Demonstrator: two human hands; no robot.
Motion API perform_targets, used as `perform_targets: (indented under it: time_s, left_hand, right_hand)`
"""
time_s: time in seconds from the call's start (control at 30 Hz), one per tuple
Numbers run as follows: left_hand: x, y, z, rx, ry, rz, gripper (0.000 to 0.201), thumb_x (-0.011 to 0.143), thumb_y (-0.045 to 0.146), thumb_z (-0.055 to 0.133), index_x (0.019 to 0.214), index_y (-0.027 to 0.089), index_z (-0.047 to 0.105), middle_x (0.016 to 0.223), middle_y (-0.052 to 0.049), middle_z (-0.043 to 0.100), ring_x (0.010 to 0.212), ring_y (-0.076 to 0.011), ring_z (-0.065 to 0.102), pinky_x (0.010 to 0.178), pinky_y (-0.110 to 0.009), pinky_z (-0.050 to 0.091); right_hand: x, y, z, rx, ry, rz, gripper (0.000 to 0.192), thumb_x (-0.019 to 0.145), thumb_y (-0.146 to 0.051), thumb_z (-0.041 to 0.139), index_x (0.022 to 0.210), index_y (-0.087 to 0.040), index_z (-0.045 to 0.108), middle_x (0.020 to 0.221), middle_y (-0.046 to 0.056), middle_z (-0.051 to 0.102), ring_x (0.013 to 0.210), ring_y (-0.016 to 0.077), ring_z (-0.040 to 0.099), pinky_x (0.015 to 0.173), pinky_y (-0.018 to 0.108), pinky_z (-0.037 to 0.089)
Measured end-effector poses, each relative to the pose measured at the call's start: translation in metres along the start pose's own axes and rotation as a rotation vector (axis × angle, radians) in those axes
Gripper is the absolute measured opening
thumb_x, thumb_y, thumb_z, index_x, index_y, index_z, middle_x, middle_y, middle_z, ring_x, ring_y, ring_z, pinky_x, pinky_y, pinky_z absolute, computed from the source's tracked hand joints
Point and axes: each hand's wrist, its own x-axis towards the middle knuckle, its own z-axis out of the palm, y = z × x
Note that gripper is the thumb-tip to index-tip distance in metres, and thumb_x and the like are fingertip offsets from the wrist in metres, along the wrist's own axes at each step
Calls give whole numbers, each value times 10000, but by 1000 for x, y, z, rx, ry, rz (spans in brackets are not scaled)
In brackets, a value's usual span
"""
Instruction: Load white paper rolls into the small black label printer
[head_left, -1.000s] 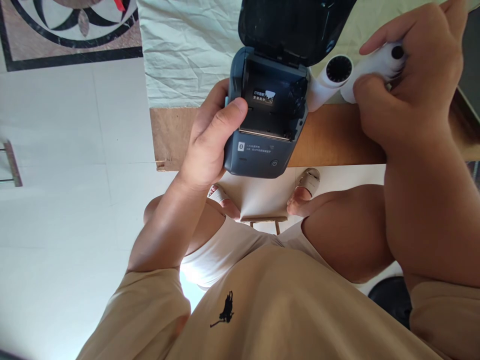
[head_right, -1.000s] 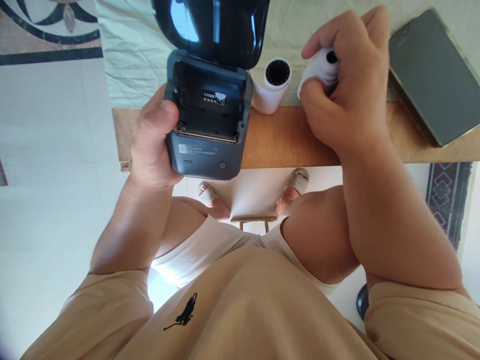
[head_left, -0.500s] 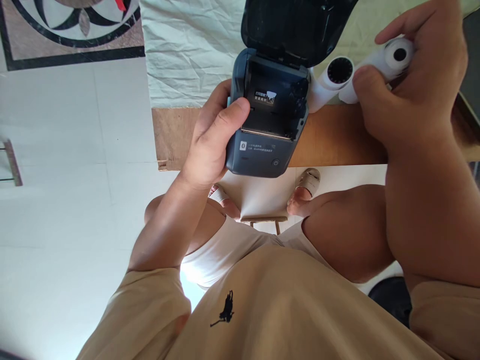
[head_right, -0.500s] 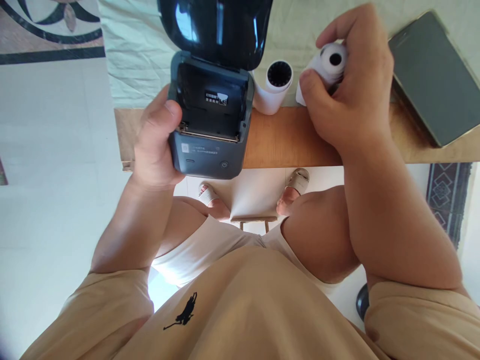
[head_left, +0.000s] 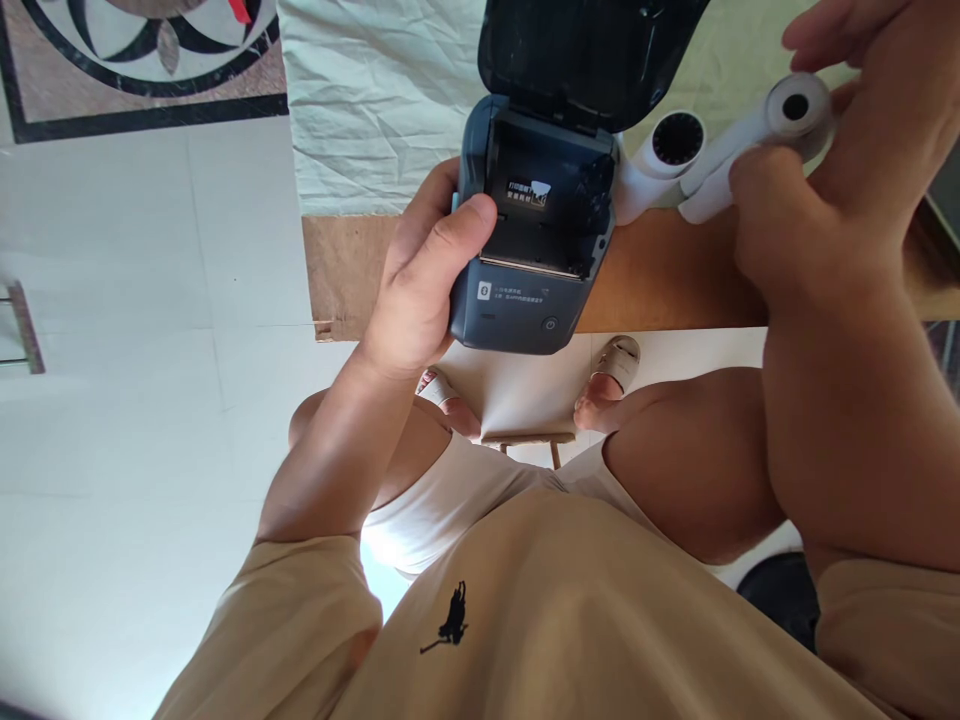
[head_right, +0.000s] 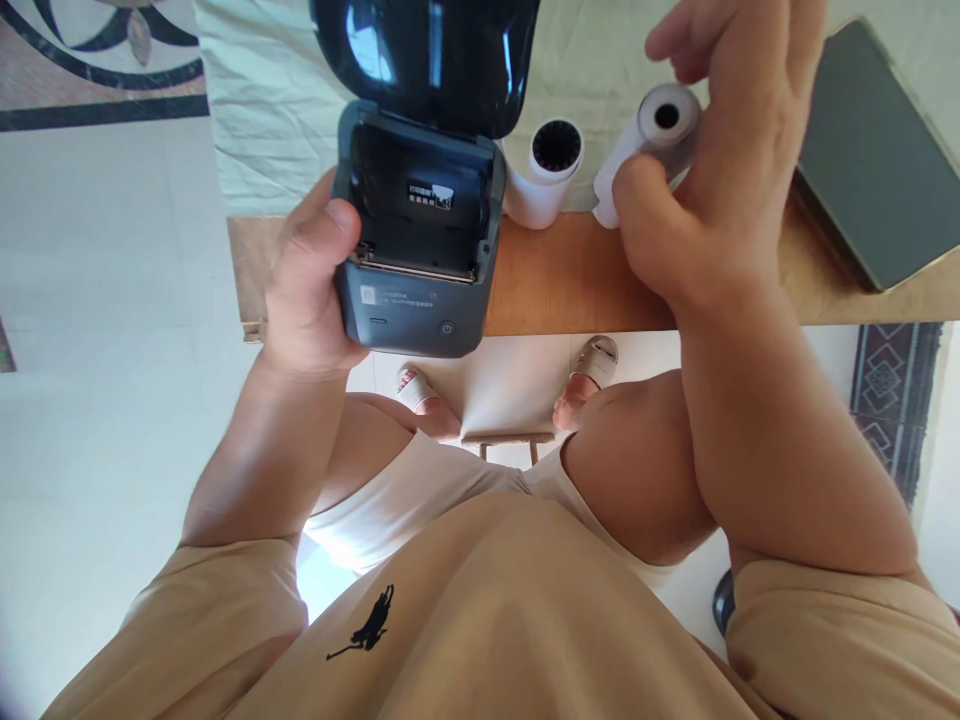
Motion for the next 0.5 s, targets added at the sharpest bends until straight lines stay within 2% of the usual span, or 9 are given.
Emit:
perform_targets:
  time_s: [0.07,0.13,0.23,0.37,0.5]
  left_hand:
    - [0,0,0,-2,4,0,206,737,374,542,881,228,559,708,-25,545,577,-128,506,505,-251,364]
    - [0,1,1,7,3,-22,217,741,370,534,896,219,546,724,-27,536,588,-126,507,516,-249,376]
    - [-1,2,1,25,7,-33,232,757,371,512,926,213,531,753,-30,531,604,-128,520,540,-256,374]
    - [-1,2,1,23,-7,-26,226,757,382,513,919,226,532,759,-35,523,611,-137,519,545,-266,370]
    - [0,0,0,27,5,-14,231,745,394,529,900,224,540,734,-28,518,590,-131,514,522,-256,364]
  right_hand:
    - [1,2,2,-8,-12,-9,450,661,-53,447,1087,-188,497,1037,-21,489,1047,116,448,913,294,387]
    - [2,4,4,-62,-36,-11,365,708,-167,485,1072,-170,503,1020,4,483,1044,132,453,916,311,393]
    - [3,4,5,-135,-60,46,340,744,-300,489,1048,-151,518,1002,26,485,1056,152,451,916,325,401]
    - [2,4,4,-165,-53,86,318,751,-277,478,1035,-141,525,985,10,495,1046,135,450,897,308,388]
    - [2,5,4,-104,6,60,409,719,-237,509,1107,-110,483,1062,6,498,968,94,472,878,284,384]
